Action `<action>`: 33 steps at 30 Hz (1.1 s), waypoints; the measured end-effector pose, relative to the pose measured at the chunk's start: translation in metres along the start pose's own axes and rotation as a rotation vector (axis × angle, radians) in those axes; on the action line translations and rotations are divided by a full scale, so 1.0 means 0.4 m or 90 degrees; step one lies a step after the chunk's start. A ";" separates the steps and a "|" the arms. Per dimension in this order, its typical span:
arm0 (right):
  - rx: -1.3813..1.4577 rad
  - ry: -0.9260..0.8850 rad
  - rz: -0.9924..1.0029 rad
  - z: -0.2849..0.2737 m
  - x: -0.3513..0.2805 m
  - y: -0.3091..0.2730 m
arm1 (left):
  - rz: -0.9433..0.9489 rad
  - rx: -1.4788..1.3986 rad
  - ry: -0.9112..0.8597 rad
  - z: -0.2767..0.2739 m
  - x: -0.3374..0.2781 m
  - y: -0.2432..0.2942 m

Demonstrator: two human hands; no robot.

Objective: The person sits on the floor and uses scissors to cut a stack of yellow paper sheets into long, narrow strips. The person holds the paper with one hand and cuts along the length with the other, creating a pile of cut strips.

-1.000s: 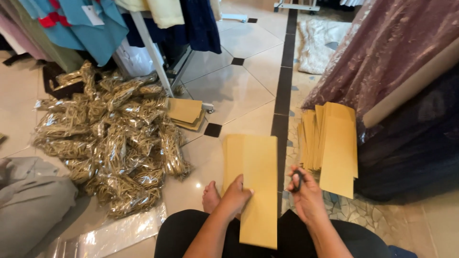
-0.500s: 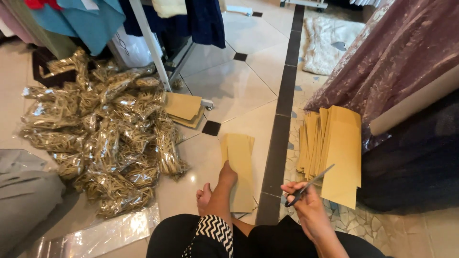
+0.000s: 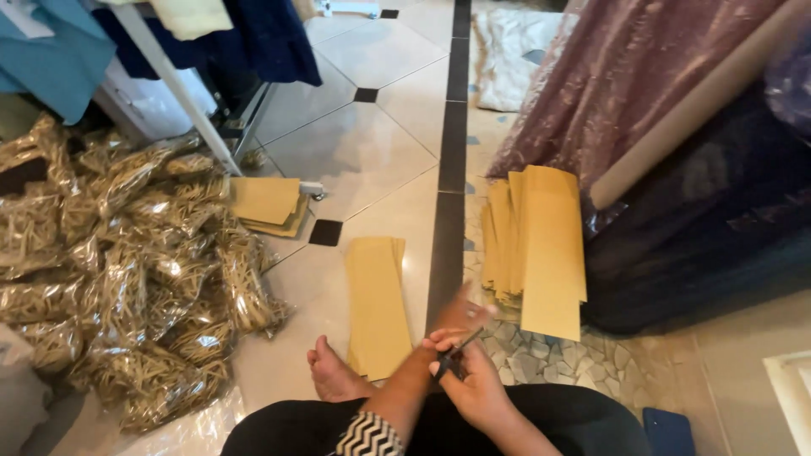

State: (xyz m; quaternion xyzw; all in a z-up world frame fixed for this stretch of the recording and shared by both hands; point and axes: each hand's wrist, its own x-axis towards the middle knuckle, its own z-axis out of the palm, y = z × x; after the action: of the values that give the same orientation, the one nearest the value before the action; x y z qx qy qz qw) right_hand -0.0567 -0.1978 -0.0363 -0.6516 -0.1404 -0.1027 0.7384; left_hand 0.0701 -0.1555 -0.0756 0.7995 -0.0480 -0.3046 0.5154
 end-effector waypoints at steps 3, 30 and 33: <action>0.022 0.021 0.005 -0.018 -0.003 -0.064 | 0.030 -0.058 -0.045 0.093 0.010 0.058; 0.343 0.024 0.492 0.061 -0.012 0.117 | 0.105 -0.697 0.155 -0.220 -0.429 -0.115; 0.405 0.132 0.491 0.055 0.003 0.132 | 0.100 -0.605 0.138 -0.199 -0.435 -0.158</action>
State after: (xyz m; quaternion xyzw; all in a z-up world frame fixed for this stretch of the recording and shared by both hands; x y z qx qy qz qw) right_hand -0.0394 -0.1692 -0.0826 -0.3852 0.1604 0.1611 0.8944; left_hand -0.0430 0.0050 -0.0308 0.4973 0.0900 -0.1681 0.8464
